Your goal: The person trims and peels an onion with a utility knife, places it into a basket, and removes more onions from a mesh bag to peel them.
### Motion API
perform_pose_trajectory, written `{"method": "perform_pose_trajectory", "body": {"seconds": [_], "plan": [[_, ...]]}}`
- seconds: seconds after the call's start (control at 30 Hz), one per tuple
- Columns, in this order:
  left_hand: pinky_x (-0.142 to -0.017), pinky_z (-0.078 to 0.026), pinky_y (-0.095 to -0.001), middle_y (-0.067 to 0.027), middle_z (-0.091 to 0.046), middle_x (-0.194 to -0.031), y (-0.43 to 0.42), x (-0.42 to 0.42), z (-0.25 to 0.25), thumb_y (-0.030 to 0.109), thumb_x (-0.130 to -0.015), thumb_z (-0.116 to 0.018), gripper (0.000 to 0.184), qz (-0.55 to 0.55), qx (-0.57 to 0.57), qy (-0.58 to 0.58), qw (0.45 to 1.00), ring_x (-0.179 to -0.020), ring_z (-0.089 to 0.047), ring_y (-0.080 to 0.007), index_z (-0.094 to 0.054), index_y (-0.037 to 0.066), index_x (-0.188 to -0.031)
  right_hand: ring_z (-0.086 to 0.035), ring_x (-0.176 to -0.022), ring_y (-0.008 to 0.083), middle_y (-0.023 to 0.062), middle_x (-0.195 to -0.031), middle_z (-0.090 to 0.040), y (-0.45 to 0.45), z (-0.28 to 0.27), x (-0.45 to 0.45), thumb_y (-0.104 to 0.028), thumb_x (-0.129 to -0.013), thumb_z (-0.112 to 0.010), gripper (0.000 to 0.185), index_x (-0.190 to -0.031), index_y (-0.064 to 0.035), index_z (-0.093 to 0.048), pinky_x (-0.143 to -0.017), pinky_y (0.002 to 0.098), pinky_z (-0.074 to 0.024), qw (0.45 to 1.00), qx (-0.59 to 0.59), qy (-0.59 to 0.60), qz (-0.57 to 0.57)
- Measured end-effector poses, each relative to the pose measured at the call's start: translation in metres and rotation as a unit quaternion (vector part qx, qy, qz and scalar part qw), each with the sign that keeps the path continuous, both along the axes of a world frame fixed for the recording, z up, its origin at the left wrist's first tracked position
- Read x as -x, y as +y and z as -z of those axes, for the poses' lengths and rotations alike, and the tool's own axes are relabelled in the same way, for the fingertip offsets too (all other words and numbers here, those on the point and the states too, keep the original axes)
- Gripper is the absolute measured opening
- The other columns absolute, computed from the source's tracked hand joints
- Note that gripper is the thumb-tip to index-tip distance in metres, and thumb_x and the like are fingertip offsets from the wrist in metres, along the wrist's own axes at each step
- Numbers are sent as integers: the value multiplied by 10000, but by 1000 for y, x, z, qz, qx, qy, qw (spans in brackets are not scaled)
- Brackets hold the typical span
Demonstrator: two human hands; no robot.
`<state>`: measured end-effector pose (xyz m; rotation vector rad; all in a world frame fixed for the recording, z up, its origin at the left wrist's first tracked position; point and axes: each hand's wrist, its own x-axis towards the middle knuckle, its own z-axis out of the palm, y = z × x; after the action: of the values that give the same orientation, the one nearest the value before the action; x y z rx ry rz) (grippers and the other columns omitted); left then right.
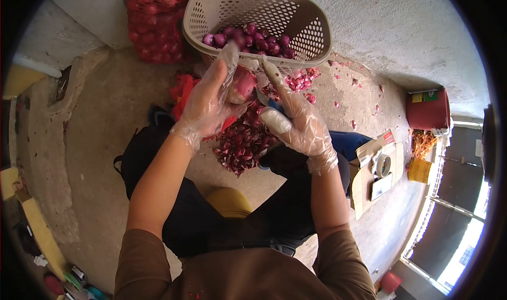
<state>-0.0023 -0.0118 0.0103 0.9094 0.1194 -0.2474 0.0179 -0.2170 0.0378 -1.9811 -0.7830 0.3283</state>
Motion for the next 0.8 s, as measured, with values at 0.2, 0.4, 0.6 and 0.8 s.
{"method": "perform_pose_trajectory", "body": {"seconds": [0.2,0.4,0.6,0.8], "plan": [[-883,-531,-377,24,-484,-1397,2,0,1,548,-970,-518,626,1,26,-24,999,-1230,-511,-147,-359,212,-1474,-526,-1268,391,243,-1373,-532,7,-3,5,-279,-965,-591,663,-1521,-66,-298,-1035,388,-425,998,3,54,19],[-980,-446,-323,-20,-477,-1421,4,-3,5,445,-1015,-491,637,-4,43,-79,996,-1261,-479,-138,-324,84,-1514,-561,-1201,411,261,-1305,-567,14,-8,10,-239,-983,-561,584,-1503,-84,-346,-985,401,-453,997,12,64,35],[-1097,-360,-341,-31,-498,-1371,1,-4,7,421,-1009,-520,641,0,44,-120,992,-1295,-457,-153,-344,34,-1490,-602,-1142,410,277,-1240,-599,14,-3,6,-257,-979,-565,596,-1504,-80,-345,-946,409,-473,996,23,63,67],[-976,-491,-343,-76,-516,-1313,4,-7,12,497,-969,-551,599,-17,19,-114,993,-1216,-508,-170,-450,47,-1352,-558,-1211,417,259,-1339,-546,12,6,4,-293,-971,-570,676,-1534,-73,-267,-991,418,-454,999,1,-17,41]]}}
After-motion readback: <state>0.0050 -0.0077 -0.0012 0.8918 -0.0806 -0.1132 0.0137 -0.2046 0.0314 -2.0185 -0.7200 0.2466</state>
